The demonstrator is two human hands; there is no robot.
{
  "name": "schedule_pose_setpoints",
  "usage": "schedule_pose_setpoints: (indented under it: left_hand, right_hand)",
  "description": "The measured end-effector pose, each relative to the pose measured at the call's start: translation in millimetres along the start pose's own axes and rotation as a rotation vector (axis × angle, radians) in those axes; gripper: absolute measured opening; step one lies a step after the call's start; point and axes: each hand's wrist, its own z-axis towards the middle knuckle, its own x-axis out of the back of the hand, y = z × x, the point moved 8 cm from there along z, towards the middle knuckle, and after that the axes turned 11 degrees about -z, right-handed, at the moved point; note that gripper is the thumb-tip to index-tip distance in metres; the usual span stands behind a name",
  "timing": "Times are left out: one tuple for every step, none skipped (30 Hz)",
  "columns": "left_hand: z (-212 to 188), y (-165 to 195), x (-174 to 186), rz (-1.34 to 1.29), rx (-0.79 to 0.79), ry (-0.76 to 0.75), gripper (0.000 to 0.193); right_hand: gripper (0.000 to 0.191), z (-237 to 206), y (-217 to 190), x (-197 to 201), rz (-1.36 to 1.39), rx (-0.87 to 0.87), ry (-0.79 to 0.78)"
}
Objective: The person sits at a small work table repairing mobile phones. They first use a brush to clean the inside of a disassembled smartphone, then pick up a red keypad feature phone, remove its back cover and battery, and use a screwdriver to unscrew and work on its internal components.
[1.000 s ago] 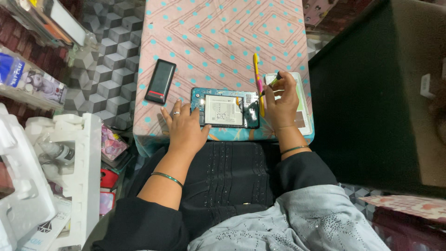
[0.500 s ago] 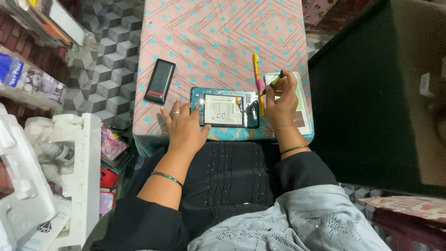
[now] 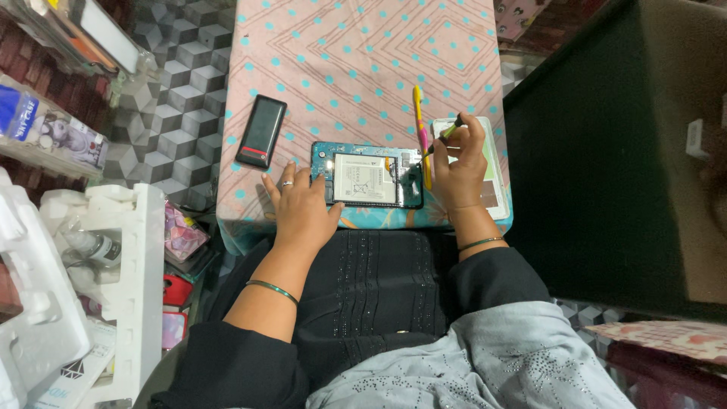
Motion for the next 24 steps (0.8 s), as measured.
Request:
schedule_pose_setpoints:
  left_hand:
    - [-0.1, 0.2, 0.2, -0.003, -0.002, 0.005, 0.059]
    - [-0.2, 0.6, 0.2, -0.007, -0.004, 0.009, 0.059]
    - [-0.1, 0.3, 0.7, -0.011, -0.006, 0.015, 0.06]
    - [-0.1, 0.4, 0.8, -0.012, -0.009, 0.016, 0.06]
    - [-0.1, 0.5, 0.8, -0.014, -0.013, 0.017, 0.06]
    - [0.0, 0.9, 0.9, -0.015, -0.017, 0.02, 0.06]
    - [0.4, 0.2, 0.6, -0.013, -0.012, 0.014, 0.059]
    - [0.6, -0.3, 0.1, -0.01, -0.006, 0.008, 0.058]
    - [0.6, -0.7, -0.4, -0.008, -0.001, 0.001, 0.058]
    - [0.6, -0.5, -0.7, -0.008, 0.0, 0.0, 0.058]
    - [0.6, -0.7, -0.6, -0.008, 0.0, -0.001, 0.058]
    - [0.6, -0.8, -0.6, -0.007, 0.002, -0.001, 0.058]
    - [0.3, -0.7, -0.4, -0.009, 0.0, 0.001, 0.059]
    - [0.2, -0.2, -0.4, -0.012, -0.003, 0.003, 0.06]
    - [0.4, -0.2, 0.1, -0.013, -0.006, 0.006, 0.061]
    - [0.4, -0.3, -0.2, -0.015, -0.002, 0.003, 0.061]
    - [0.5, -0.4, -0.4, -0.016, 0.001, -0.001, 0.061]
    - [0.6, -0.3, -0.7, -0.017, 0.004, -0.003, 0.061]
    - [1.0, -0.1, -0.4, -0.015, 0.002, -0.002, 0.06]
    - [1.1, 0.3, -0.2, -0.012, 0.0, 0.0, 0.06]
    - [0.9, 0.5, -0.1, -0.009, 0.0, -0.001, 0.059]
    - [0.6, 0.4, -0.5, -0.007, 0.006, -0.008, 0.058]
    - [0.6, -0.3, -0.5, -0.004, 0.011, -0.014, 0.058]
    - [0.7, -0.5, -0.7, -0.002, 0.016, -0.019, 0.057]
  right_hand:
    - [0.064, -0.2, -1.4, -0.9, 0.044, 0.023, -0.011]
    - [0.065, -0.3, -1.7, -1.5, 0.047, 0.032, -0.017]
    - [0.065, 0.1, -2.6, -3.0, 0.051, 0.042, -0.023]
    - [0.066, 0.2, -3.5, -4.0, 0.055, 0.051, -0.029]
    - [0.068, -0.1, -5.4, -1.9, -0.007, 0.072, 0.003]
    - [0.07, -0.2, -7.3, 0.1, -0.07, 0.094, 0.035]
    - [0.072, -0.1, -9.4, 1.8, -0.133, 0.117, 0.068]
    - [0.07, -0.1, -4.5, 0.7, -0.104, 0.056, 0.046]
    - [0.067, -0.6, 0.6, -0.4, -0.076, -0.005, 0.022]
    - [0.065, -0.9, 6.0, -1.3, -0.047, -0.066, -0.001]
    - [0.064, -0.7, 4.0, -1.7, -0.02, -0.037, -0.008]
    - [0.063, -0.2, 2.0, -2.3, 0.008, -0.009, -0.016]
    - [0.063, -0.1, -0.2, -2.7, 0.036, 0.019, -0.025]
    - [0.063, 0.0, -0.6, -2.7, 0.054, 0.023, -0.033]
    - [0.062, 0.6, -1.6, -3.3, 0.072, 0.028, -0.04]
    - [0.062, 0.8, -2.7, -3.5, 0.09, 0.032, -0.047]
    - [0.063, 0.9, -2.9, -3.0, 0.072, 0.024, -0.047]
    - [0.063, 0.8, -2.8, -1.5, 0.054, 0.015, -0.047]
    - [0.063, 1.1, -3.0, -0.6, 0.035, 0.007, -0.047]
    - [0.062, 2.4, -4.3, 0.5, 0.017, 0.021, -0.043]
    - [0.061, 3.3, -5.3, 1.8, -0.001, 0.034, -0.04]
    - [0.06, 4.0, -5.9, 3.2, -0.019, 0.046, -0.037]
    - [0.061, 5.1, -6.3, 4.8, -0.081, 0.055, -0.013]
    - [0.062, 6.1, -6.7, 6.3, -0.143, 0.064, 0.011]
